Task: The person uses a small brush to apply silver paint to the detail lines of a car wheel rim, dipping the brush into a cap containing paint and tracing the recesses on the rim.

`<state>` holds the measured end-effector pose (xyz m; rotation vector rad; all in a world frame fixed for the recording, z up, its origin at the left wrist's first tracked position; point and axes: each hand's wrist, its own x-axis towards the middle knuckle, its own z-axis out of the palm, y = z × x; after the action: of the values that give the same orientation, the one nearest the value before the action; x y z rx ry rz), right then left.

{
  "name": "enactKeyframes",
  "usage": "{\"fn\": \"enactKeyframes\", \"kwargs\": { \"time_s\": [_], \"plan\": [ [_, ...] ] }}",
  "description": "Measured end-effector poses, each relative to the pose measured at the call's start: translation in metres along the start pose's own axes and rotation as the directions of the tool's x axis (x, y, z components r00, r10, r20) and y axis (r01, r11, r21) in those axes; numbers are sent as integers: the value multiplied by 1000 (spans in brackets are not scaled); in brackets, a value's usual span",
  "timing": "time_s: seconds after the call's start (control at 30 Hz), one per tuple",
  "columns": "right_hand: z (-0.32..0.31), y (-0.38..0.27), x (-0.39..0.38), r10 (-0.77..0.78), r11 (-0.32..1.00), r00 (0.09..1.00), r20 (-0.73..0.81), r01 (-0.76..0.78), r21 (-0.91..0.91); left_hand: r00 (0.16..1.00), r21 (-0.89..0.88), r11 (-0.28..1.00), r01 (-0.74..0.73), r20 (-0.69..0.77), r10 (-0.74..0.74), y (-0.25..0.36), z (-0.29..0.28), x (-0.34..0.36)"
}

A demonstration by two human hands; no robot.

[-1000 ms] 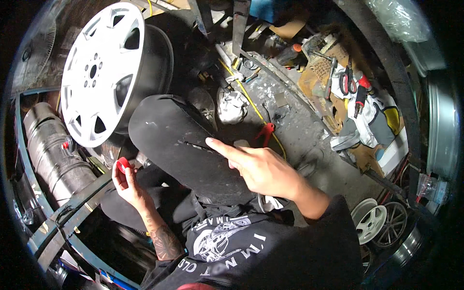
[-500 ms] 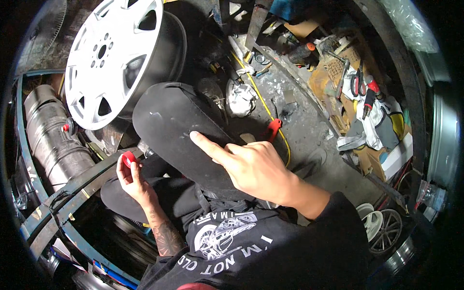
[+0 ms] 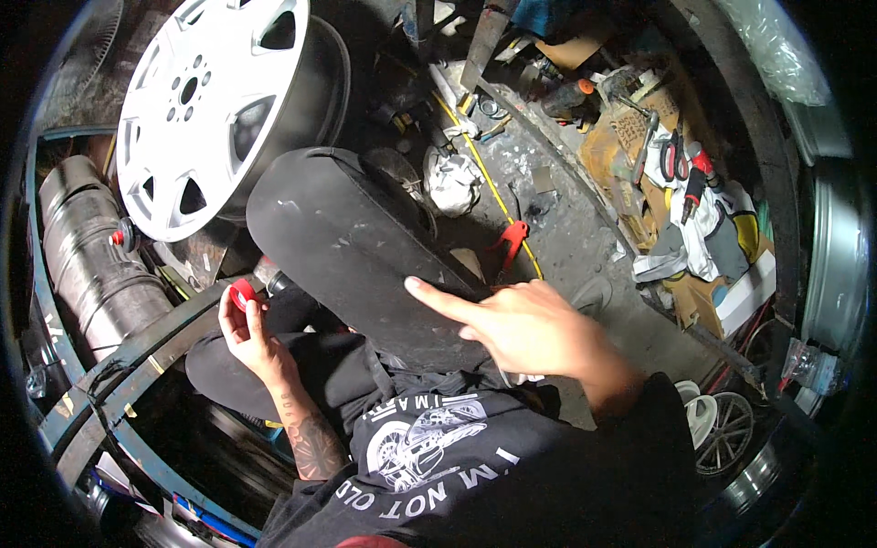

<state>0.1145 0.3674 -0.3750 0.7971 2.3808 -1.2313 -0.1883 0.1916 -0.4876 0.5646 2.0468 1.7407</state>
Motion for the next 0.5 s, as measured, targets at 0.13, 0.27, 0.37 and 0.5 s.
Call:
{"fn": "enactKeyframes", "kwargs": {
  "time_s": [0.13,0.27,0.37,0.5],
  "plan": [
    [-2,3,6,-54,983,910,-410,121,141,999,-14,999,32,10,-32,1,0,-2],
    [16,0,31,-127,988,887,-445,151,18,999,-37,999,36,6,-35,2,2,-2],
    [22,-1,28,-87,994,914,-397,104,21,997,-35,997,71,-18,-71,2,1,-4],
    [26,-4,28,-108,994,890,-443,101,-39,998,-43,997,65,16,-65,-2,7,-4]
  ]
}}
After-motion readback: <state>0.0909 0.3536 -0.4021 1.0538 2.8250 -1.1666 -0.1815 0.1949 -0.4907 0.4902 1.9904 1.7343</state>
